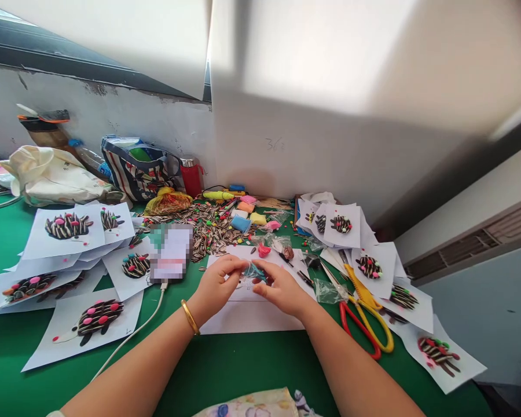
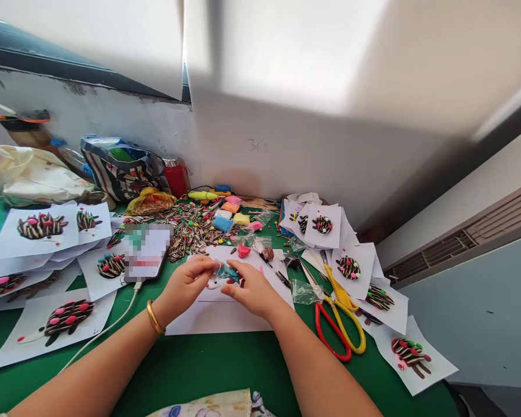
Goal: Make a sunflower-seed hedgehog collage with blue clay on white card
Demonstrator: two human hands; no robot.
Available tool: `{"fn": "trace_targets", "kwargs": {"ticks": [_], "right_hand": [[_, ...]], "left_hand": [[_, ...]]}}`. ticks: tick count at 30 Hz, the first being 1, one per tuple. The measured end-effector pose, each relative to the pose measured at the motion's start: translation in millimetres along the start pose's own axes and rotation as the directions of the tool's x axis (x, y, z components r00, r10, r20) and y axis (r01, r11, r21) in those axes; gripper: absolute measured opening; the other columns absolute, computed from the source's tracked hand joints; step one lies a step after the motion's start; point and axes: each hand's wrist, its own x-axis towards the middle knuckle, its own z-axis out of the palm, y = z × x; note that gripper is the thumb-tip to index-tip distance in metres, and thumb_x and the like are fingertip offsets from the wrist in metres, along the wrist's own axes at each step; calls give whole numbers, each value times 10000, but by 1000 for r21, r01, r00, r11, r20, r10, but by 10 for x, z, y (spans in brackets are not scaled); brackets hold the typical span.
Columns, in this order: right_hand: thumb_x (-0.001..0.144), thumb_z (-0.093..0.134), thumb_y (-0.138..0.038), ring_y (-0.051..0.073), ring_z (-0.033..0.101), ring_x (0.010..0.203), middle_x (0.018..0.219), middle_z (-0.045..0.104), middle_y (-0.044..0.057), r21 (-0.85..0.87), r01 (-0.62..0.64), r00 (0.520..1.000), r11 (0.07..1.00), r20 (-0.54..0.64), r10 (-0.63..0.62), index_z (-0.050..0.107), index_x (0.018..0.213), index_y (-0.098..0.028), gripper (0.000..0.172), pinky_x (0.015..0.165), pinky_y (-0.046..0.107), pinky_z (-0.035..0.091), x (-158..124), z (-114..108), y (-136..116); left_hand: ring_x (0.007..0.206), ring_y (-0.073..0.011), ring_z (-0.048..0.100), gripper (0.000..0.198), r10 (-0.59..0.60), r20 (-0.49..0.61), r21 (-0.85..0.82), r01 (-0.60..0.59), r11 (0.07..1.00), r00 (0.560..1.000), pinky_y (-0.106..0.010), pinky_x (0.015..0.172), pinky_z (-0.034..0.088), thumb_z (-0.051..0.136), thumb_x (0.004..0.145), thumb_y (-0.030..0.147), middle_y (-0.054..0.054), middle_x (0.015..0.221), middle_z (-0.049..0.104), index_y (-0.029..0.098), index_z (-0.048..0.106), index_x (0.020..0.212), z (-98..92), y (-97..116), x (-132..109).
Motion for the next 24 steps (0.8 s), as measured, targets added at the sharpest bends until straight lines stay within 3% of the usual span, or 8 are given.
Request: {"fn": "trace_targets", "kwargs": {"ticks": [4,9,12,15,20,23,24], "right_hand": [[917,574,-394,234,546,1155,1275,608,49,129,-11,987,992,161,-10,582,1288,-243,401,973,355,430,5,-85,-8],[877,598,-263,171,570,839,882,640,1,-6,-80,982,997,172,80,667,912,-190,107,745,270,442,14,-94,-47],[908,548,-219,145,528,743,757,590,-15,-159,18,993,987,118,1,626,767,-189,164,686,251,402,11,-74,-81],[946,515,-232,144,524,740,759,595,-8,-269,88,995,959,77,-69,634,790,-198,199,671,248,386,-1,-53,-92],[956,486,-200,158,568,776,832,640,19,-410,58,998,910,25,-53,646,866,-199,184,679,256,396,-15,12,-52],[945,545,-273,195,605,885,971,673,46,-459,18,998,888,-48,-45,631,1058,-216,153,732,285,424,-8,66,-18],[917,601,-315,212,609,921,1018,676,57,-475,14,996,880,-74,-56,609,1123,-217,228,754,299,430,-5,81,-8]], "left_hand": [[889,-142,629,303,143,108,11,-145,989,984,-268,802,526,490,860,64,-38,938,680,222,710,995,-59,2,6],[911,-143,633,300,192,165,21,-199,980,967,-276,824,518,472,900,97,-41,971,685,235,696,1044,-69,2,-6],[912,-153,631,287,133,159,30,-140,990,978,-292,833,516,478,894,115,-46,962,685,230,694,1044,-49,11,-12],[900,-164,631,292,75,143,29,-80,996,987,-310,833,518,475,865,108,-49,948,691,222,693,1022,-29,22,-9],[875,-166,645,278,-19,109,17,17,1000,994,-305,826,528,478,826,124,-40,925,712,214,706,957,-5,20,7],[838,-172,663,229,-145,80,-21,147,989,986,-302,780,552,525,828,201,-38,931,717,217,722,944,15,-2,13],[810,-171,670,223,-202,80,-60,207,976,976,-300,746,563,543,828,235,-41,948,718,216,724,956,22,-8,14]]}}
